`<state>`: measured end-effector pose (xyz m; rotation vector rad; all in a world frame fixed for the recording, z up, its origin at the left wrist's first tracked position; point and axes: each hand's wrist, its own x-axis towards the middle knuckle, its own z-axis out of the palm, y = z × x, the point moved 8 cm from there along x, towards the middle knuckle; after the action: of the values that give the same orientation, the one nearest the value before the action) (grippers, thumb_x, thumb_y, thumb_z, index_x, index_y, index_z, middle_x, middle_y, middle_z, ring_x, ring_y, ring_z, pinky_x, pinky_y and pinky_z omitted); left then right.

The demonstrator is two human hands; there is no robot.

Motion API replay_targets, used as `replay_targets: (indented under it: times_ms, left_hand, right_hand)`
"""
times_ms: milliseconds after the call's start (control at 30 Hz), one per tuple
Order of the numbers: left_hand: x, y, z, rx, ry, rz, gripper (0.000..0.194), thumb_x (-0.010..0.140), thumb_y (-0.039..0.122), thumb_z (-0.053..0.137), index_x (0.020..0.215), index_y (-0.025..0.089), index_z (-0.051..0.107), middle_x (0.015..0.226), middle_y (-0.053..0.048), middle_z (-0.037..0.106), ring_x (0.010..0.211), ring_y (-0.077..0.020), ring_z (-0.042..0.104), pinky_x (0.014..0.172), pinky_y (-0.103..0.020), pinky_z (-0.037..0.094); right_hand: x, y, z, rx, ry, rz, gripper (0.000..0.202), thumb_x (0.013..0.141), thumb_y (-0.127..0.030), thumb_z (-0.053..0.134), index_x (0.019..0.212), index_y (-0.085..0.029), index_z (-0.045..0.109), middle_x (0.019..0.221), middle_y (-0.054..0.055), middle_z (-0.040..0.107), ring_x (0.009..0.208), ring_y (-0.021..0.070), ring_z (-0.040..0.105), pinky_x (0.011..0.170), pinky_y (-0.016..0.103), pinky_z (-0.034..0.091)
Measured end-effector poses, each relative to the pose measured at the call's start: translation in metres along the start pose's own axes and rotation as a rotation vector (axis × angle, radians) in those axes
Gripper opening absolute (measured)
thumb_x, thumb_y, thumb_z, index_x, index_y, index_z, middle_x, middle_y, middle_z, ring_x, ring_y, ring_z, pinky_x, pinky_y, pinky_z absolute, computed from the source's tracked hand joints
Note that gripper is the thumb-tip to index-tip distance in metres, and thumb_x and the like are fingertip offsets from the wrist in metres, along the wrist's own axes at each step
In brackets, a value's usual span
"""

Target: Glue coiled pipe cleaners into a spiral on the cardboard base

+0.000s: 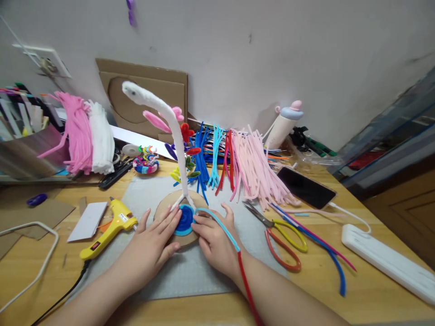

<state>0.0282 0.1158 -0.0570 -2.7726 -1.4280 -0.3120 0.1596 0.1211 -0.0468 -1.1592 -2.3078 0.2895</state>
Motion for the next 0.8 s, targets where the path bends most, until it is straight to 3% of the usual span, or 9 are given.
replay_targets:
  times_ms: [100, 200, 267, 300, 433, 567, 633, 700, 800]
  left_hand:
    - [-0.014, -0.015, -0.018, 0.007, 0.064, -0.083, 0.06, 0.092, 0.038, 0.043, 0.146, 0.026, 0.022, 0.147, -0.008, 0.041, 0.136, -0.025, 0.035, 0.112, -0.051, 0.015]
    - [-0.043, -0.064, -0.04, 0.034, 0.204, -0.449, 0.042, 0.09, 0.038, 0.042, 0.127, 0.019, 0.047, 0.124, -0.014, 0.06, 0.116, -0.0293, 0.054, 0.097, -0.046, 0.038]
    - [-0.068, -0.097, -0.045, 0.149, 0.171, -0.718, 0.044, 0.087, 0.047, 0.042, 0.113, 0.014, 0.053, 0.104, -0.018, 0.064, 0.098, -0.0352, 0.06, 0.081, -0.047, 0.045]
    - [-0.075, -0.106, -0.043, 0.208, 0.109, -0.772, 0.048, 0.086, 0.051, 0.042, 0.111, 0.013, 0.054, 0.099, -0.019, 0.064, 0.093, -0.0374, 0.06, 0.077, -0.047, 0.045]
    - [-0.083, -0.116, -0.031, 0.212, -0.065, -0.738, 0.05, 0.09, 0.05, 0.033, 0.118, 0.012, 0.049, 0.091, -0.018, 0.067, 0.083, -0.0366, 0.063, 0.071, -0.046, 0.045]
    - [-0.087, -0.111, -0.038, 0.093, 0.08, -0.712, 0.049, 0.089, 0.047, 0.035, 0.125, 0.014, 0.045, 0.103, -0.018, 0.065, 0.092, -0.0362, 0.062, 0.081, -0.048, 0.044]
    - [-0.094, -0.11, -0.045, -0.147, 0.235, -0.762, 0.051, 0.085, 0.051, 0.042, 0.125, 0.018, 0.045, 0.11, -0.015, 0.063, 0.097, -0.0339, 0.06, 0.085, -0.046, 0.044]
    - [-0.101, -0.11, -0.041, -0.577, 0.345, -0.852, 0.053, 0.081, 0.055, 0.049, 0.122, 0.023, 0.047, 0.107, -0.009, 0.064, 0.095, -0.029, 0.061, 0.084, -0.04, 0.047]
    - [-0.096, -0.094, -0.02, -1.211, 0.307, -0.959, 0.054, 0.074, 0.06, 0.059, 0.112, 0.022, 0.052, 0.089, -0.004, 0.066, 0.081, -0.0227, 0.062, 0.076, -0.033, 0.05]
  right_hand:
    - [0.0, -0.001, -0.001, -0.008, -0.005, -0.002, 0.042, 0.077, -0.005, 0.05, 0.109, -0.027, 0.065, 0.118, 0.003, 0.067, 0.116, 0.0239, 0.054, 0.108, 0.06, 0.002]
    - [0.0, -0.001, -0.001, -0.01, -0.01, 0.004, 0.046, 0.077, -0.004, 0.05, 0.112, -0.029, 0.065, 0.118, 0.003, 0.067, 0.117, 0.0237, 0.054, 0.108, 0.06, 0.005]
    - [0.0, -0.001, -0.001, -0.004, -0.006, 0.004, 0.048, 0.077, -0.003, 0.05, 0.114, -0.031, 0.064, 0.118, 0.003, 0.067, 0.117, 0.0234, 0.054, 0.108, 0.06, 0.005]
    - [0.0, -0.001, -0.001, 0.001, -0.003, 0.002, 0.049, 0.077, -0.003, 0.05, 0.115, -0.031, 0.063, 0.118, 0.002, 0.067, 0.116, 0.0233, 0.055, 0.108, 0.06, 0.005]
    - [0.0, -0.001, -0.001, 0.005, -0.001, 0.003, 0.049, 0.076, -0.003, 0.05, 0.115, -0.031, 0.063, 0.118, 0.002, 0.067, 0.117, 0.0236, 0.055, 0.108, 0.06, 0.007]
    - [-0.001, 0.0, 0.001, 0.018, -0.012, 0.012, 0.045, 0.076, -0.003, 0.049, 0.111, -0.028, 0.065, 0.119, 0.004, 0.066, 0.117, 0.0247, 0.055, 0.107, 0.06, 0.009]
    - [-0.001, 0.0, 0.001, 0.039, -0.01, 0.011, 0.044, 0.077, -0.003, 0.048, 0.11, -0.026, 0.065, 0.12, 0.004, 0.066, 0.117, 0.0248, 0.054, 0.107, 0.06, 0.009]
    - [-0.001, 0.0, 0.001, 0.053, 0.0, 0.011, 0.043, 0.077, -0.003, 0.048, 0.11, -0.026, 0.065, 0.12, 0.005, 0.066, 0.117, 0.0246, 0.054, 0.107, 0.06, 0.009]
    - [-0.002, 0.001, 0.002, 0.06, 0.005, 0.013, 0.042, 0.078, -0.003, 0.048, 0.11, -0.026, 0.065, 0.121, 0.004, 0.065, 0.117, 0.0245, 0.054, 0.108, 0.06, 0.007]
